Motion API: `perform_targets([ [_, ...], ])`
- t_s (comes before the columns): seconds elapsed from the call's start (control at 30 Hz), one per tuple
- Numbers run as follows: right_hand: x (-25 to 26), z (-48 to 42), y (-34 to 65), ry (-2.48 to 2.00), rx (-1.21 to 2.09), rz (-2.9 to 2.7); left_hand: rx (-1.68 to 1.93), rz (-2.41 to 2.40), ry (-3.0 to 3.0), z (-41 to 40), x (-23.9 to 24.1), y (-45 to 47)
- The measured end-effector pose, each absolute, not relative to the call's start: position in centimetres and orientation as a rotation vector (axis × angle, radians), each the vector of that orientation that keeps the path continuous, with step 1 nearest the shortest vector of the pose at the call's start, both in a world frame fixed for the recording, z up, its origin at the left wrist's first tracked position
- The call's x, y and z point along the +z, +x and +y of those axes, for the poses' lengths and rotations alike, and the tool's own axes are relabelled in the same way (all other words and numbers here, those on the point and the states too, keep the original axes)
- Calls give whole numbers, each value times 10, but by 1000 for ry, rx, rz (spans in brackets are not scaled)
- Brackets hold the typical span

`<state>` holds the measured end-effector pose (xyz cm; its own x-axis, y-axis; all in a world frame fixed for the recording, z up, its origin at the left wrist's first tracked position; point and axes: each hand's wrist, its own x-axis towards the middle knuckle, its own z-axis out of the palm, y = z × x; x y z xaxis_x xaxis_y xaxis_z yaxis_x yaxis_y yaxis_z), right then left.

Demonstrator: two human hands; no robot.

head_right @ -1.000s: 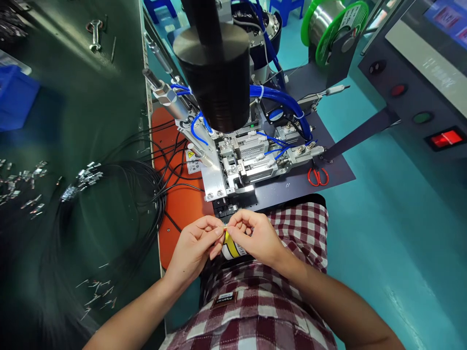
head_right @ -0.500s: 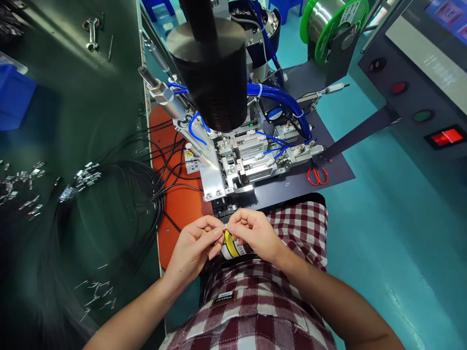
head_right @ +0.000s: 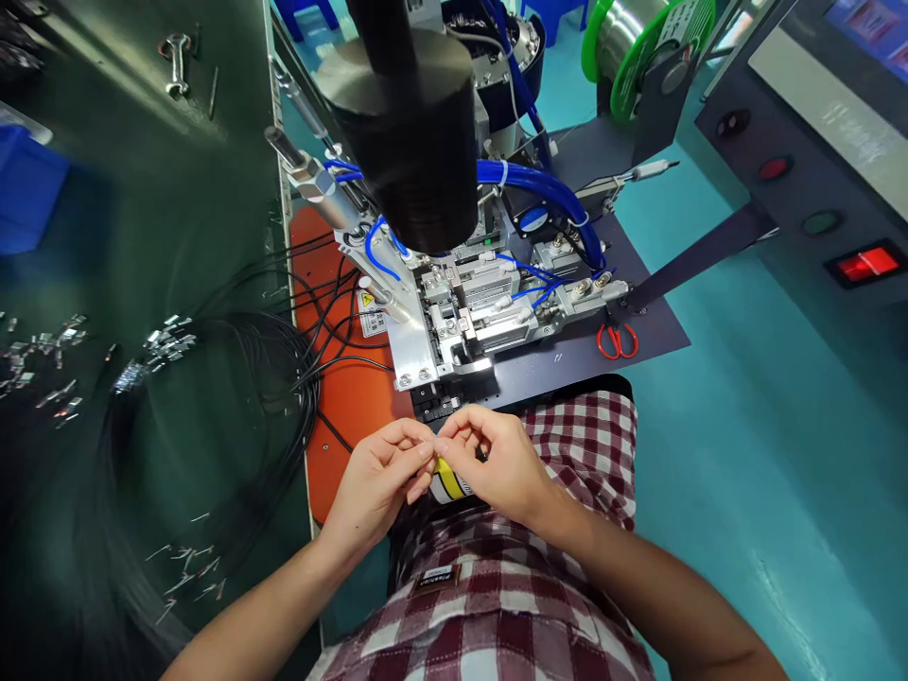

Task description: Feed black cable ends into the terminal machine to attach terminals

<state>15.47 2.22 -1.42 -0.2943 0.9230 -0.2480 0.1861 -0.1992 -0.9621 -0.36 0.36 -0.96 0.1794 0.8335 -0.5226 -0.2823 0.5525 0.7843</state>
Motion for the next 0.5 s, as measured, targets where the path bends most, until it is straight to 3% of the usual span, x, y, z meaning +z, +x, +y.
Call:
perform_targets([
  [0.13,-12,21,154,-1353,1445,-1525,870,1123,637,2,-13,-3],
  [0.33,-18,26,155,-1201,1918,-1140,1014,1137,748,-6,-17,0],
  [0.5,-22,27,157,-1159,2009,-1068,969,1134,799,-6,-17,0],
])
